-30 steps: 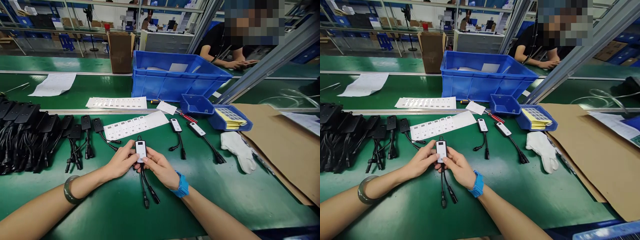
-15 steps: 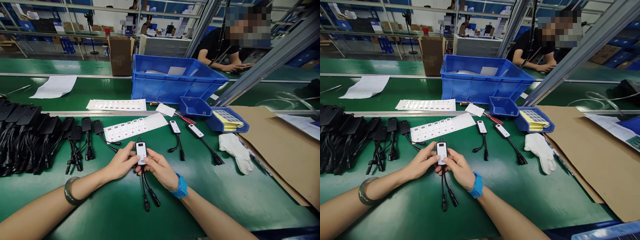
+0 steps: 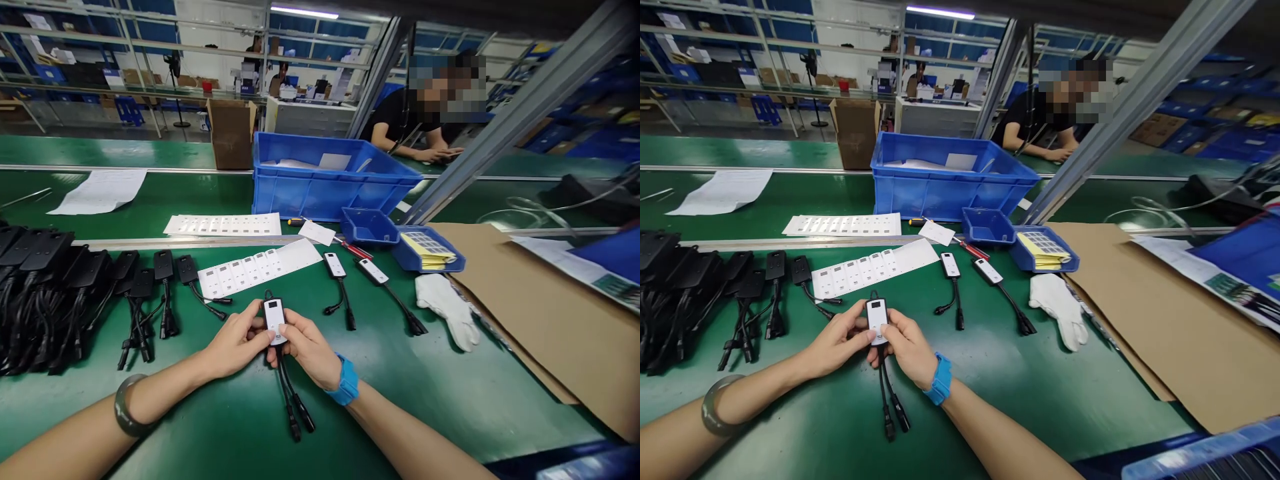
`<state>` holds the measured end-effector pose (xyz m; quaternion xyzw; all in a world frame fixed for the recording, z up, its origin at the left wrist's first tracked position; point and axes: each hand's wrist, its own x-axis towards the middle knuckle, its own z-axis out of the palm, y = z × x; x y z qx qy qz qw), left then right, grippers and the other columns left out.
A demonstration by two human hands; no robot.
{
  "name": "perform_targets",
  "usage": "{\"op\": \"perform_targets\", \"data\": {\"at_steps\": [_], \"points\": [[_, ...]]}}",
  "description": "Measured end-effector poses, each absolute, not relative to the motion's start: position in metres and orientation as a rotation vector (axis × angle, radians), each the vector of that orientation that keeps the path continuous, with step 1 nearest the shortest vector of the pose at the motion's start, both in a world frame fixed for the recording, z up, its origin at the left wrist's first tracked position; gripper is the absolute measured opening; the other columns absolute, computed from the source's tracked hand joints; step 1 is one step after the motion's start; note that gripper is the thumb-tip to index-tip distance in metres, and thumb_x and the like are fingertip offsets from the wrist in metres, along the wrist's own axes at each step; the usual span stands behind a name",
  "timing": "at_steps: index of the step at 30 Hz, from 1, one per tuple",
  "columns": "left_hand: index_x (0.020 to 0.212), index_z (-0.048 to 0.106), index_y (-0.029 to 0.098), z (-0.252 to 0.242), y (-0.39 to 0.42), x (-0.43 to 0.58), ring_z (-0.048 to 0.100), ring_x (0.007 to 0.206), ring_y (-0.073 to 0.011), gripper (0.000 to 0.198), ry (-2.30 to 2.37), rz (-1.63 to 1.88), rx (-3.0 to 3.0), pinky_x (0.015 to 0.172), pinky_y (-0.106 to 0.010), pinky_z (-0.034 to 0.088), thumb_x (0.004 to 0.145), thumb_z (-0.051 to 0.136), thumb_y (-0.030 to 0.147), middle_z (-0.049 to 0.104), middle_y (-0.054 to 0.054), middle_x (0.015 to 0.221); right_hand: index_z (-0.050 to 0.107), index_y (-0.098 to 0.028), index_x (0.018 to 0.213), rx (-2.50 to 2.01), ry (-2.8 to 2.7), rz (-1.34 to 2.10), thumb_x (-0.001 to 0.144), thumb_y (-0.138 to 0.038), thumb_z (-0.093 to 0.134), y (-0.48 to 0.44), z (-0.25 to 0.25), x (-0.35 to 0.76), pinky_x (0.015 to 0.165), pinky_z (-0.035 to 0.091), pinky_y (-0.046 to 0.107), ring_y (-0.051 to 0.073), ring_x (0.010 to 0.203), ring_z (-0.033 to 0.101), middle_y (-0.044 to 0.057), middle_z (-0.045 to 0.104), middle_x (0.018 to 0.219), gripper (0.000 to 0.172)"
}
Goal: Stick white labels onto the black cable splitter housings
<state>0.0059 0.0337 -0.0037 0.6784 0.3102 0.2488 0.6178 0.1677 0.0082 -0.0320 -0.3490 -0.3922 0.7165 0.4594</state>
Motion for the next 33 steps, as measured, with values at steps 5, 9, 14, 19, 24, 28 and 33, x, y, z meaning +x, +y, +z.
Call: {"op": "perform_targets", "data": {"at_steps": [5,9,14,19,24,28,33], "points": [[0.131,0.029,0.024,-0.012,0.038,0.004,0.063,0.069,-0.0176,0.051,0.748,0.561,1.730,0.062,-0.026,0.047,0.091,0.054,0.041,0.065,0.001,0.078,0.054,-0.014,0.099,-0.804,-0.851,1.775,0.077,-0.044,0.065,0.018,-0.032,0.168,0.040,0.046,0.022,0.010,0.047,0.055,0.004,0.064,0.073,0.038],[0.137,0.024,0.029,-0.024,0.047,0.000,0.059,0.070,-0.0156,0.058,0.833,0.516,1.840,0.060,-0.024,0.046,0.090,0.054,0.045,0.066,-0.002,0.098,0.054,-0.015,0.095,-0.820,-0.853,1.696,0.072,-0.040,0.074,0.029,-0.028,0.175,0.036,0.035,0.016,0.005,0.039,0.043,0.000,0.062,0.066,0.039],[0.133,0.031,0.030,-0.036,0.054,-0.004,0.058,0.068,-0.0153,0.054,0.862,0.465,1.894,0.061,-0.025,0.048,0.088,0.054,0.049,0.064,-0.004,0.110,0.051,-0.017,0.088,-0.748,-0.769,1.732,0.070,-0.036,0.076,0.035,-0.023,0.181,0.038,0.025,0.016,0.003,0.040,0.036,-0.002,0.060,0.064,0.036],[0.132,0.034,0.030,-0.038,0.056,-0.005,0.058,0.069,-0.0151,0.052,0.867,0.482,1.904,0.062,-0.024,0.048,0.088,0.053,0.049,0.065,-0.003,0.105,0.050,-0.018,0.090,-0.704,-0.781,1.748,0.071,-0.037,0.074,0.037,-0.024,0.183,0.039,0.022,0.018,0.004,0.039,0.034,-0.001,0.059,0.065,0.036],[0.130,0.038,0.029,-0.041,0.058,-0.006,0.059,0.071,-0.0153,0.050,0.852,0.488,1.939,0.062,-0.023,0.049,0.088,0.052,0.052,0.065,-0.004,0.103,0.050,-0.017,0.092,-0.680,-0.789,1.738,0.072,-0.037,0.072,0.041,-0.026,0.183,0.041,0.021,0.019,0.004,0.041,0.033,0.000,0.059,0.067,0.036],[0.126,0.046,0.028,-0.040,0.059,-0.005,0.060,0.074,-0.0168,0.048,0.864,0.481,1.972,0.062,-0.023,0.049,0.086,0.053,0.054,0.065,-0.005,0.102,0.050,-0.016,0.097,-0.791,-0.814,1.513,0.076,-0.044,0.064,0.053,-0.018,0.201,0.041,0.022,0.019,0.004,0.042,0.033,0.000,0.057,0.067,0.038],[0.121,0.054,0.027,-0.036,0.061,-0.005,0.062,0.077,-0.0190,0.046,0.887,0.467,1.994,0.063,-0.025,0.051,0.085,0.052,0.056,0.065,-0.006,0.103,0.042,-0.019,0.108,-1.181,-0.893,0.836,0.087,-0.045,0.043,0.075,-0.005,0.264,0.044,0.030,0.020,0.009,0.049,0.042,-0.002,0.056,0.069,0.034]]}}
